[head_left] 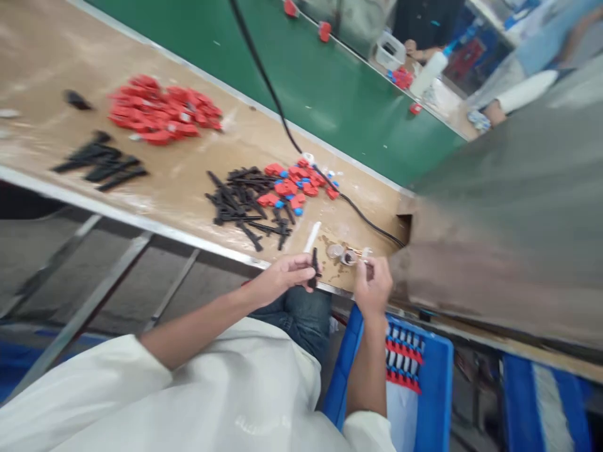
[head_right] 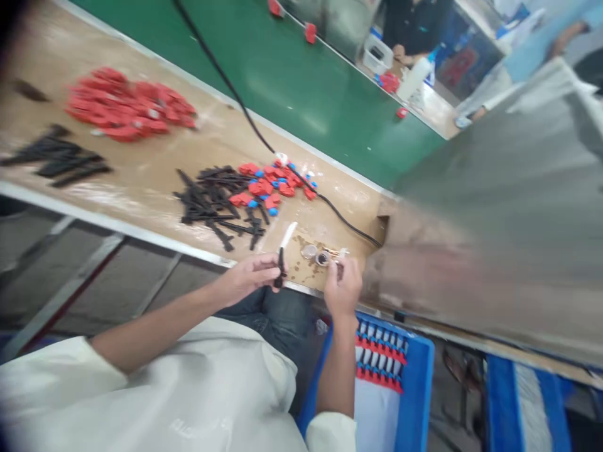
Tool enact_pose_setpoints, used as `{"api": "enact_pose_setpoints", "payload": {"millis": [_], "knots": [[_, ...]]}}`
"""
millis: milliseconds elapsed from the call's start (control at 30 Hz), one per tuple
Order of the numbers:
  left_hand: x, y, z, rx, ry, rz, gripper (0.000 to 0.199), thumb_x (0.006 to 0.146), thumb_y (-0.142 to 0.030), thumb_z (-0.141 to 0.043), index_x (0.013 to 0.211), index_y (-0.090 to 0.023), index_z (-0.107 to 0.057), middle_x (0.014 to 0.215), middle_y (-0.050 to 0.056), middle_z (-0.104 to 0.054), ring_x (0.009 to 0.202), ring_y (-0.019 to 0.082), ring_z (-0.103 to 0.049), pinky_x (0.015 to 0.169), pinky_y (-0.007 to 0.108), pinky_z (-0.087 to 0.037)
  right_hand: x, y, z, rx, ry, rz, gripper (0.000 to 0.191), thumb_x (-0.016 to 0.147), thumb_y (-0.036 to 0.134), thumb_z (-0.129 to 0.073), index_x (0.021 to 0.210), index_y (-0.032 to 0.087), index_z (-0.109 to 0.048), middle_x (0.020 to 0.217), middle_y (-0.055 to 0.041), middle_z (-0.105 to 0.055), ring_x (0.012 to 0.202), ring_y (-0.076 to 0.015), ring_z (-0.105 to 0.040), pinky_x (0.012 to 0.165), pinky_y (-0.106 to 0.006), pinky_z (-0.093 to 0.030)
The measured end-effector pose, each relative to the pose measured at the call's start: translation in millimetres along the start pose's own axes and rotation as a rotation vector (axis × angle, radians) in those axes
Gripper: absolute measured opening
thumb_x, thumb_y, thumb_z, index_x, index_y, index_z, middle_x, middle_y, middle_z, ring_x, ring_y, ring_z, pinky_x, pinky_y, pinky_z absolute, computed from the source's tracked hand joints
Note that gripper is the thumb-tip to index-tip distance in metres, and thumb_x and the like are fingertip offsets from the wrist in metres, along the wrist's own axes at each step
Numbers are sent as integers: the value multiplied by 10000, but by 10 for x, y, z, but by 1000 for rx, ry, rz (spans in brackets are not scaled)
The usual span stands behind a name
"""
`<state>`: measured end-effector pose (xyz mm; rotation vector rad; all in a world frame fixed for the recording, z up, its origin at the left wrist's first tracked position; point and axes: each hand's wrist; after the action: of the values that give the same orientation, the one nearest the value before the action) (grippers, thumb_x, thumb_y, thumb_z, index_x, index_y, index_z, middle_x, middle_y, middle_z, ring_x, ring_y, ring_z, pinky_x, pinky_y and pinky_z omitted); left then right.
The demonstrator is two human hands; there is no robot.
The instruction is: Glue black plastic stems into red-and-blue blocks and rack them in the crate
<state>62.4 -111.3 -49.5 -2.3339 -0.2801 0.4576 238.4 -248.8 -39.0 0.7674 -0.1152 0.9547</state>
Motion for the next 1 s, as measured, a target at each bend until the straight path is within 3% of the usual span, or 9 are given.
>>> {"api": "enact_pose_setpoints", "payload": {"millis": [200,400,667,767,867,1000], "knots": [[-9,-14,-48,35,-9,11,307,738,-385,-833,889,-137,-733,812,47,-676,711,135,-648,607,202,-534,-62,-35,-64,10,47,-39,210,984,363,-488,858,218,-574,847,-38,-594,684,-138,-532,640,-273,-451],[-25,-32,-82,32,-52,27,292,713,-354,-852,881,-143,-739,819,52,-682,729,143,-644,599,207,-543,-83,-3,2,2,34,-52,213,994,350,-467,902,218,-608,859,-48,-610,720,-147,-561,660,-280,-477],[114,9,-99,-26,-58,12,367,687,-400,-861,883,-135,-698,795,33,-671,723,137,-637,639,235,-522,9,5,68,105,39,23,204,963,363,-520,906,226,-660,843,-56,-660,782,-186,-620,728,-330,-508],[210,10,-86,-52,-74,-24,415,667,-436,-866,890,-133,-691,820,35,-663,742,138,-627,666,250,-512,57,-64,16,174,14,43,166,936,349,-581,886,213,-660,829,-52,-656,737,-173,-611,680,-310,-494],[278,-3,-103,-74,-107,-57,433,648,-457,-874,856,-128,-684,794,34,-653,733,130,-615,686,250,-497,47,-99,-65,221,-111,-86,223,905,413,-632,849,198,-657,779,-33,-645,676,-155,-601,646,-292,-487],[345,-15,-162,-66,-129,-58,453,639,-480,-875,846,-121,-694,780,35,-651,710,117,-602,690,246,-483,28,-66,-151,468,-288,-470,360,801,528,-735,804,179,-644,671,-2,-622,541,-119,-543,514,-253,-453]]}}
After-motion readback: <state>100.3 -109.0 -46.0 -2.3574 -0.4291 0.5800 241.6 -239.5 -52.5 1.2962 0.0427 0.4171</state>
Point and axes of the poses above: each hand's wrist, its own x-axis towards the middle knuckle, its own z-axis out of the back of the hand, y = z × x
